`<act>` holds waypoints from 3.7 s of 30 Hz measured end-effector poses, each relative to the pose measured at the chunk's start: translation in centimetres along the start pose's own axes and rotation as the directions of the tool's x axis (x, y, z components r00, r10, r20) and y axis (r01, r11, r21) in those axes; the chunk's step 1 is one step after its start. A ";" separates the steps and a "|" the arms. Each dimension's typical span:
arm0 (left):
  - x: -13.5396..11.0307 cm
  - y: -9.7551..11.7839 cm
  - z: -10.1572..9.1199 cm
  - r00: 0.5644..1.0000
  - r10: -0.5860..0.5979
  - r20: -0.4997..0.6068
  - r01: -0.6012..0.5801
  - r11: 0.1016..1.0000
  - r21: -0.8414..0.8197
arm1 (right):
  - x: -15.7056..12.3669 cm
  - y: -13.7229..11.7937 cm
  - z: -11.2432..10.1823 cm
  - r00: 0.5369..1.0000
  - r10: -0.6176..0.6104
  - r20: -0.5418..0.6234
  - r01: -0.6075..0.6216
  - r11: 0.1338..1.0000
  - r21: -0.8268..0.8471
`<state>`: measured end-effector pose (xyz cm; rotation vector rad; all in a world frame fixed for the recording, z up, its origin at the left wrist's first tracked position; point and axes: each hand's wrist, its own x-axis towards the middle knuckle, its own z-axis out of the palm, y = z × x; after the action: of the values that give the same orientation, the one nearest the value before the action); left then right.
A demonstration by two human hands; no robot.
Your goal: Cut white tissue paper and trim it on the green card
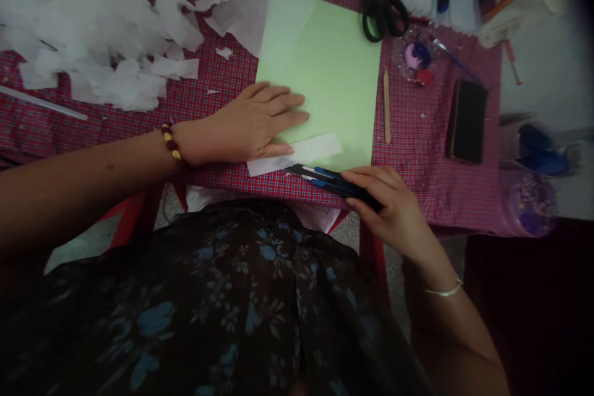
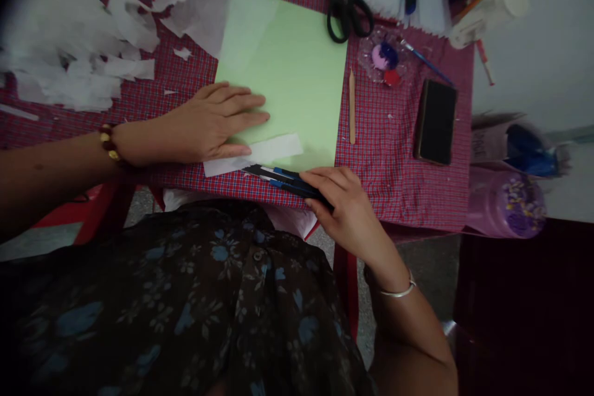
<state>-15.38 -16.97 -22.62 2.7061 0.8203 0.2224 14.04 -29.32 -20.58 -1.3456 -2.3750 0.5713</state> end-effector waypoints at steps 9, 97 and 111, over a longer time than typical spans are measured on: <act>0.3 0.0 0.2 1.000 -0.005 0.027 0.003 0.998 0.067 | 2.0 0.4 -0.7 0.997 -0.026 0.067 0.026 1.000 0.009; -0.1 0.5 0.4 1.000 0.027 -0.006 -0.027 0.996 0.087 | 4.1 -0.6 0.4 0.988 -0.117 0.096 0.119 0.993 -0.010; -0.3 1.5 0.0 1.000 -0.001 0.001 0.001 0.994 0.112 | 3.0 -1.5 0.9 0.987 -0.112 0.117 0.112 0.994 0.005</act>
<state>-14.82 -18.32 -22.14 2.8097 0.8583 0.1792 11.07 -27.60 -20.26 -1.2003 -2.5266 0.6325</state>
